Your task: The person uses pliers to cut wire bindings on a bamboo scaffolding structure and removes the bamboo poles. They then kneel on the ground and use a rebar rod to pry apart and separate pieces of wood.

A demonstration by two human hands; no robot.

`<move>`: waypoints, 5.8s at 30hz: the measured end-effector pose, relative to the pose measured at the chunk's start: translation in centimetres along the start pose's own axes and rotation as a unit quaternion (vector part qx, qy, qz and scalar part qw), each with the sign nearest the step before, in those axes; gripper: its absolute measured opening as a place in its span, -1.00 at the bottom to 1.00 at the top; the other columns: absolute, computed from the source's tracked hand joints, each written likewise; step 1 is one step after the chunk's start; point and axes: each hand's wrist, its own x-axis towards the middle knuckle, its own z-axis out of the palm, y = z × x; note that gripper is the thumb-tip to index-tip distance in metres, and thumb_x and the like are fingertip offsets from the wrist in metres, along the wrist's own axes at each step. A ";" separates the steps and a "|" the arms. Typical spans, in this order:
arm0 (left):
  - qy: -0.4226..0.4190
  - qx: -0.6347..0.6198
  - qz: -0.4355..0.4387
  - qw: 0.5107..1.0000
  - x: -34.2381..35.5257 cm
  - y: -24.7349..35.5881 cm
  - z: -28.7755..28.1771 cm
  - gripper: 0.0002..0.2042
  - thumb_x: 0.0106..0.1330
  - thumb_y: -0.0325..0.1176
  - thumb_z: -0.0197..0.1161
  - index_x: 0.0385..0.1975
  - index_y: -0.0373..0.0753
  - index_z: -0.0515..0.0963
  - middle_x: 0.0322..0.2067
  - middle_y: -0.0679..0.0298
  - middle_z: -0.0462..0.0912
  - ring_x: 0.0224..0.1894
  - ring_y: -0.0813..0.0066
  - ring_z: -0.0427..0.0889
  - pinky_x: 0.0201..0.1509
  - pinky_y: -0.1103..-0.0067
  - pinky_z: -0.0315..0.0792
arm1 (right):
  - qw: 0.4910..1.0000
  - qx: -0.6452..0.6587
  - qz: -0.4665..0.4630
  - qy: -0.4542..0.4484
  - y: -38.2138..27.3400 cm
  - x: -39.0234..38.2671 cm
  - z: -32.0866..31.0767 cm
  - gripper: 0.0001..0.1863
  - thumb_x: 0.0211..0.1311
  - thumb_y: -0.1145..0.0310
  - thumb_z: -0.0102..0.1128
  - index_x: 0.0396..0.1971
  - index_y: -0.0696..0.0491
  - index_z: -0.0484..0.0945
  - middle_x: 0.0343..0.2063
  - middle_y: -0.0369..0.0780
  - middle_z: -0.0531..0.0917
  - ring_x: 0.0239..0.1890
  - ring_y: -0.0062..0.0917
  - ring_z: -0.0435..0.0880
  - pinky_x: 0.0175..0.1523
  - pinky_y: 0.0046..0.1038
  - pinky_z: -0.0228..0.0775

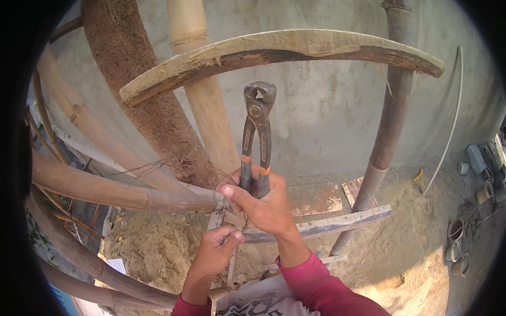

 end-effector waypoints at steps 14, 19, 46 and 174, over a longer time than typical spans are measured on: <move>-0.297 -0.007 -0.012 0.955 -4.0 -2.5 4.2 -0.74 0.57 -0.30 0.20 0.02 -0.37 0.64 -0.54 0.38 0.55 -0.54 0.63 0.45 -0.42 0.64 0.41 | 0.918 -0.044 -0.091 0.384 -4.6 -14.6 -8.1 -0.84 0.35 0.55 0.33 -0.16 0.19 0.52 -0.54 -0.20 0.64 -0.59 -0.50 0.63 -0.49 -0.45 0.52; -0.295 0.186 0.202 0.915 -6.3 -3.8 7.4 -0.75 0.54 -0.28 0.22 -0.10 -0.37 0.68 -0.61 0.28 0.50 -0.54 0.57 0.44 -0.42 0.51 0.37 | 0.837 -0.098 -0.149 0.517 -6.7 -21.8 -9.7 -0.82 0.35 0.53 0.35 -0.16 0.19 0.53 -0.54 -0.20 0.64 -0.61 -0.50 0.64 -0.52 -0.46 0.52; -0.651 0.060 -0.200 0.730 -8.1 -9.1 29.1 -0.27 0.58 0.36 -0.11 -0.03 -0.29 0.69 -0.64 0.61 0.17 -0.66 0.81 0.05 -0.60 0.67 -0.04 | 0.775 -0.270 0.101 0.563 -0.8 -48.0 -5.7 -0.39 0.67 -0.12 -0.14 -0.10 0.19 0.59 -0.54 -0.28 0.62 -0.58 -0.66 0.60 -0.47 -0.52 0.41; -0.527 0.446 -0.164 0.704 5.0 -43.5 22.7 -0.52 0.48 -0.01 0.26 -0.31 -0.44 0.68 -0.56 0.07 0.67 -0.51 0.19 0.70 -0.35 0.27 0.59 | 0.471 -0.102 0.657 0.579 39.8 -75.1 -2.3 -0.77 0.19 0.29 0.37 -0.28 0.12 0.80 -0.28 -0.05 0.79 -0.17 -0.23 0.83 -0.05 -0.26 0.68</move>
